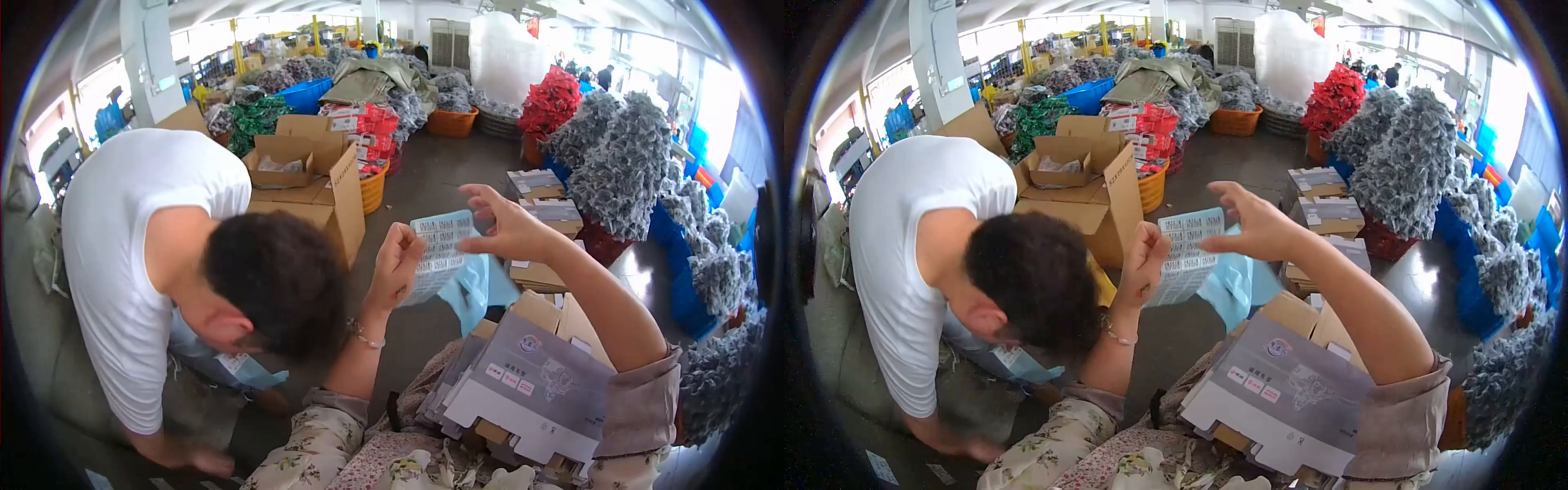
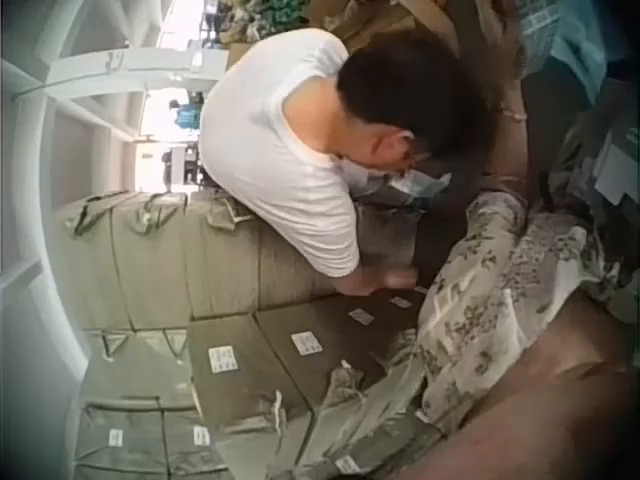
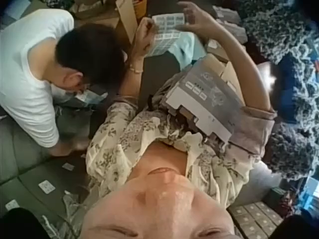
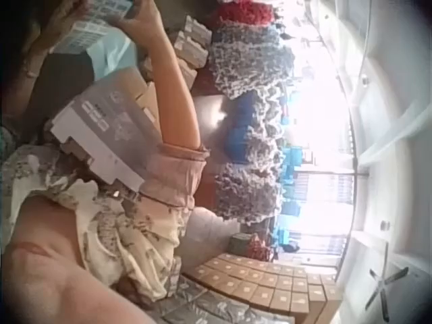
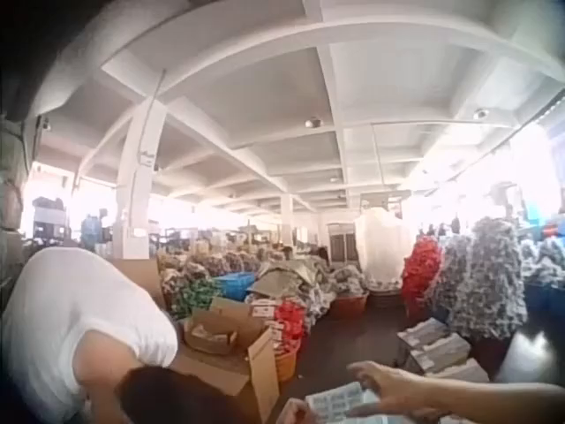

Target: Peeling small stickers from a sheet and applying them to the surfaces of flat cardboard boxes.

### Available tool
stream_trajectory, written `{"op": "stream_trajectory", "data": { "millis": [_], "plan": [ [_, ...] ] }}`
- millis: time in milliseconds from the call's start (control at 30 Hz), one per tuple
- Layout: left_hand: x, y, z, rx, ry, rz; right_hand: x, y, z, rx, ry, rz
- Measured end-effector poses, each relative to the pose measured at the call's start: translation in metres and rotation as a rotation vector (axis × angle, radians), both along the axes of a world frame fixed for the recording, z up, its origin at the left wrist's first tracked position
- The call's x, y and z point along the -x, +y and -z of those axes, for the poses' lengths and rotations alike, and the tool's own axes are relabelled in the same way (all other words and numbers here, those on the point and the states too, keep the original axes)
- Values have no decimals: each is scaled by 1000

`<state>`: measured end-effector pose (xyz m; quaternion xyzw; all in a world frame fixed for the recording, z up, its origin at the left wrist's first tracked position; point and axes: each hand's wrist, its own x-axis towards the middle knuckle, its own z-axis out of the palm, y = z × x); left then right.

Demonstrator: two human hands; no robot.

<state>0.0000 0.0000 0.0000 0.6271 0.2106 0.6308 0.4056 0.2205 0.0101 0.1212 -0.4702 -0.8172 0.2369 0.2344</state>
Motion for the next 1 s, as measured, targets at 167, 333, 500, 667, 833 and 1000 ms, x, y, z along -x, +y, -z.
{"op": "stream_trajectory", "data": {
  "millis": [167, 333, 500, 667, 833, 1000],
  "plan": [
    [-4, -38, -13, -7, 2, 18, 9, -40, 4, -170, 15, -176],
    [-31, -49, -58, -132, -21, -247, -6, -69, -5, -85, 115, -107],
    [-20, -54, -66, 193, 176, 178, -8, -101, -25, -101, 167, -24],
    [-32, -70, -77, 206, 100, 186, -22, -108, -24, -2, 327, 11],
    [-38, -72, -86, 144, 112, 180, -27, -109, -12, -21, 406, -13],
    [-36, -72, -86, 112, 192, 78, -31, -118, -8, -52, 385, 78]
  ]
}}
